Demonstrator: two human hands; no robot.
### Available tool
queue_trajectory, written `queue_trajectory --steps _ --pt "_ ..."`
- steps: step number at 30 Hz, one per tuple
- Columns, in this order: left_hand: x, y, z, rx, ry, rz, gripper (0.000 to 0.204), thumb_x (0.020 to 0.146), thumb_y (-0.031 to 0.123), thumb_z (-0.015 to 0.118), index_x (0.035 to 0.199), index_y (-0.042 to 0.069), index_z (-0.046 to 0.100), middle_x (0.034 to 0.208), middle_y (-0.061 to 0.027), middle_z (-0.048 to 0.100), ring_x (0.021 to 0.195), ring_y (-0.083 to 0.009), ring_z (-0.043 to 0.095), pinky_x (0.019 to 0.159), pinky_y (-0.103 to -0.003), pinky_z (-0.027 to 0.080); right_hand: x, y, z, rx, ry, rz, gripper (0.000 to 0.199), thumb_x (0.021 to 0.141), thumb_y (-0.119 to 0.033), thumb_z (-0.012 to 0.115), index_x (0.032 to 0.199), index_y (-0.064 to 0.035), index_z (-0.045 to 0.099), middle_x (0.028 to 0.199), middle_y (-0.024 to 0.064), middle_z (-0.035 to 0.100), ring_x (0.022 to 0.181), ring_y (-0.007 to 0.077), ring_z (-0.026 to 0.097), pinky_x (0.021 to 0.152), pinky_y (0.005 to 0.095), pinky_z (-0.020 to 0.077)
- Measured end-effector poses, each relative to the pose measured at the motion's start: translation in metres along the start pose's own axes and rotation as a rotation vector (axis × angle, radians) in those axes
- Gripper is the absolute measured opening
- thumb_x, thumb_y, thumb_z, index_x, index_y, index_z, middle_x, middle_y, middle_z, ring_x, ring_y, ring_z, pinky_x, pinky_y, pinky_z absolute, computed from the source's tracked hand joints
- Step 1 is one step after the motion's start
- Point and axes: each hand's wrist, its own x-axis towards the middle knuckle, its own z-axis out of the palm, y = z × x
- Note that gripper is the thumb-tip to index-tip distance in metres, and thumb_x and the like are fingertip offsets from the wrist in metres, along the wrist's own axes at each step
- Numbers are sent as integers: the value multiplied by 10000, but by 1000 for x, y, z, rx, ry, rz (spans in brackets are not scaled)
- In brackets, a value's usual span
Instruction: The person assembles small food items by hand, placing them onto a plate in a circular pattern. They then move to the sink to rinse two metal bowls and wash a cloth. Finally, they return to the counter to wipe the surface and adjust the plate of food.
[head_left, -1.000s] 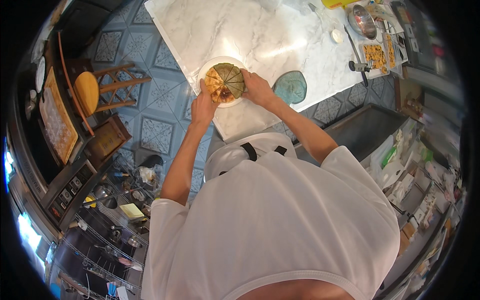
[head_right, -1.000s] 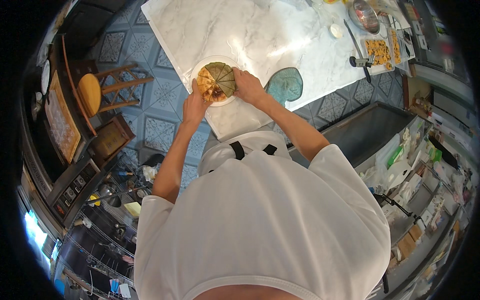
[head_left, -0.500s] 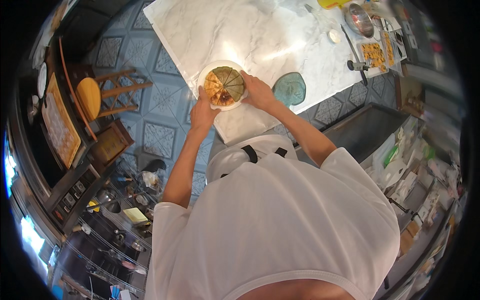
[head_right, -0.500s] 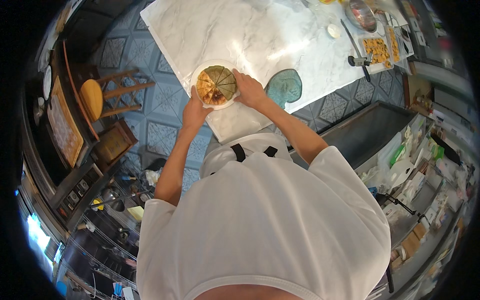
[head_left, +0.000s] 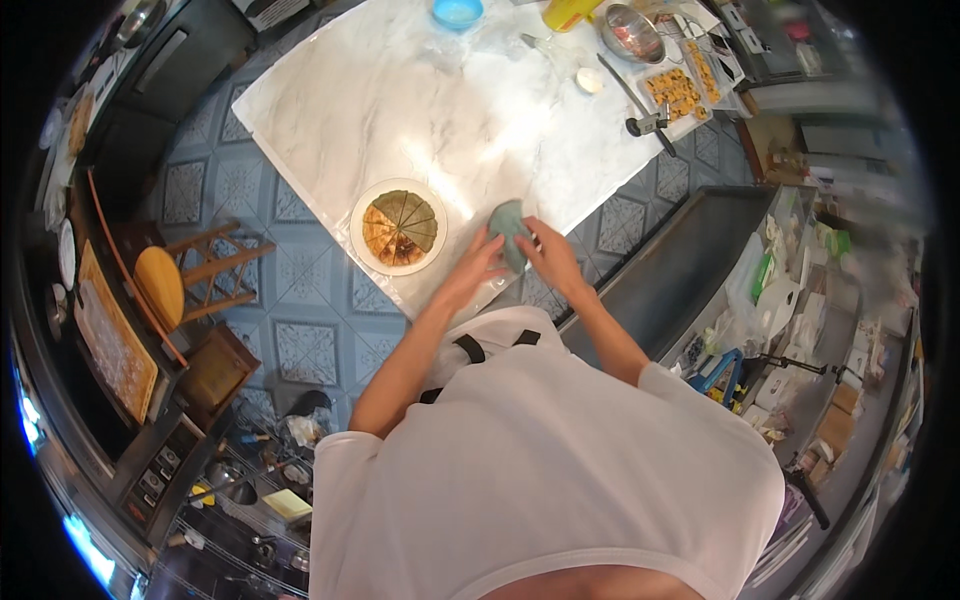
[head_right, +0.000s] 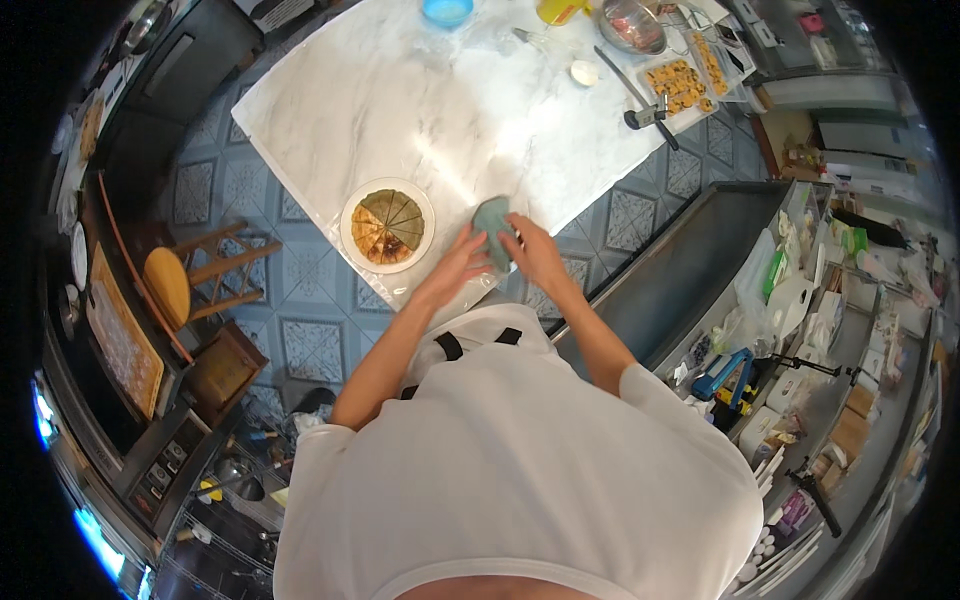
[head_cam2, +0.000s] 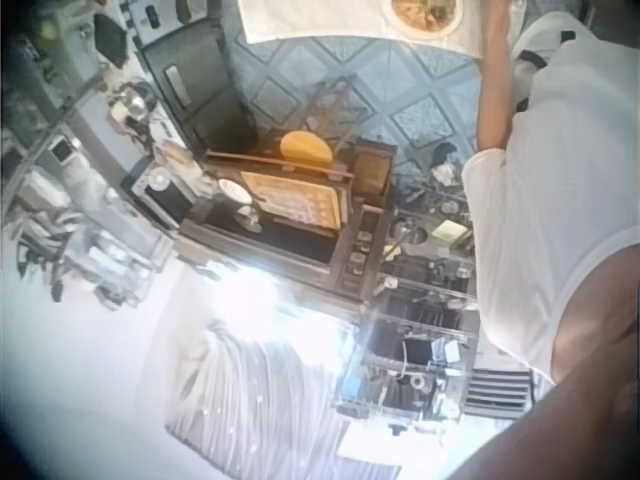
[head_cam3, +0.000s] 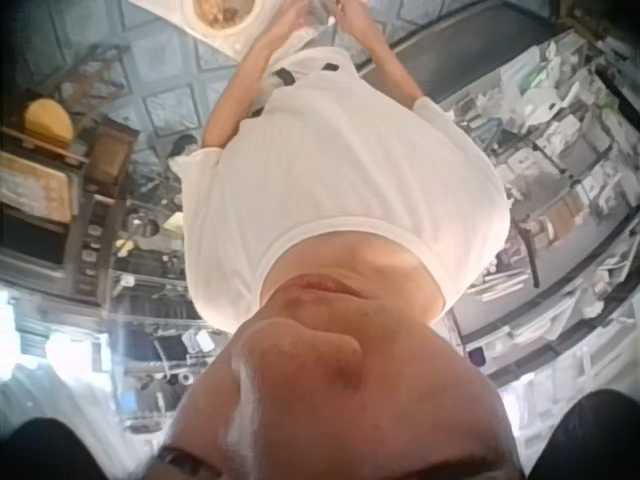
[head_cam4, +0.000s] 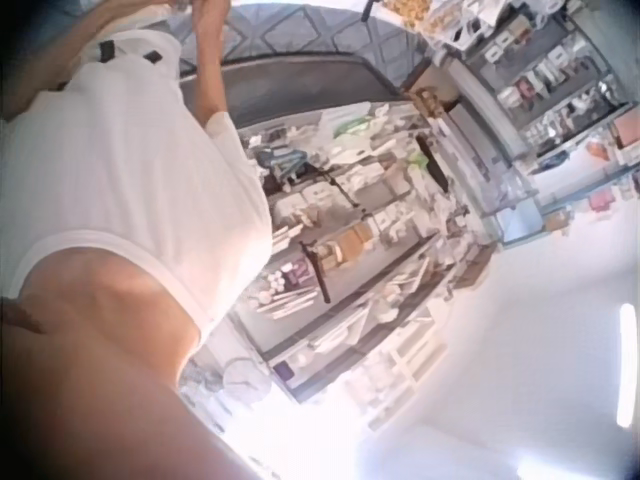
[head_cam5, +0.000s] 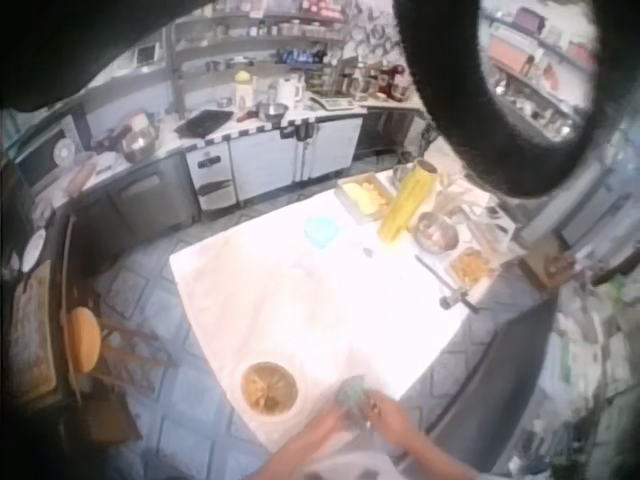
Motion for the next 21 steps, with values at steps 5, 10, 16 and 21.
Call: queue_trajectory --steps 5,10,16,21 --pt "12 -29 17 191 -138 -90 255 963 111 542 1098 -62 672 965 -114 701 877 -192 667 798 -352 527 -40 -29 9 -479 -62 -53 480 990 -208 591 1411 -14 466 911 267 682 746 422 689 633 531 548" --pt "7 -40 22 487 -111 -91 269 926 151 588 1003 -90 679 952 -192 720 888 -278 714 767 -402 554 -60 -6 24 -523 -17 15 194 967 -160 580 1105 -24 559 686 214 677 650 452 667 599 581 520" --pt "-22 -22 5 -77 -341 -229 336 1044 162 515 1267 -82 575 1134 -181 693 990 -259 719 885 -397 613 -60 -15 2 -347 94 -31 149 971 -205 633 1027 -92 712 726 209 668 699 440 653 624 535 487" --pt "-59 19 -14 69 -179 -82 370 1047 141 505 1372 -30 548 1198 -176 692 1024 -230 717 875 -364 605 -31 -4 17 -247 244 -39 164 943 -218 686 1030 -83 720 703 169 674 688 394 676 623 484 511"
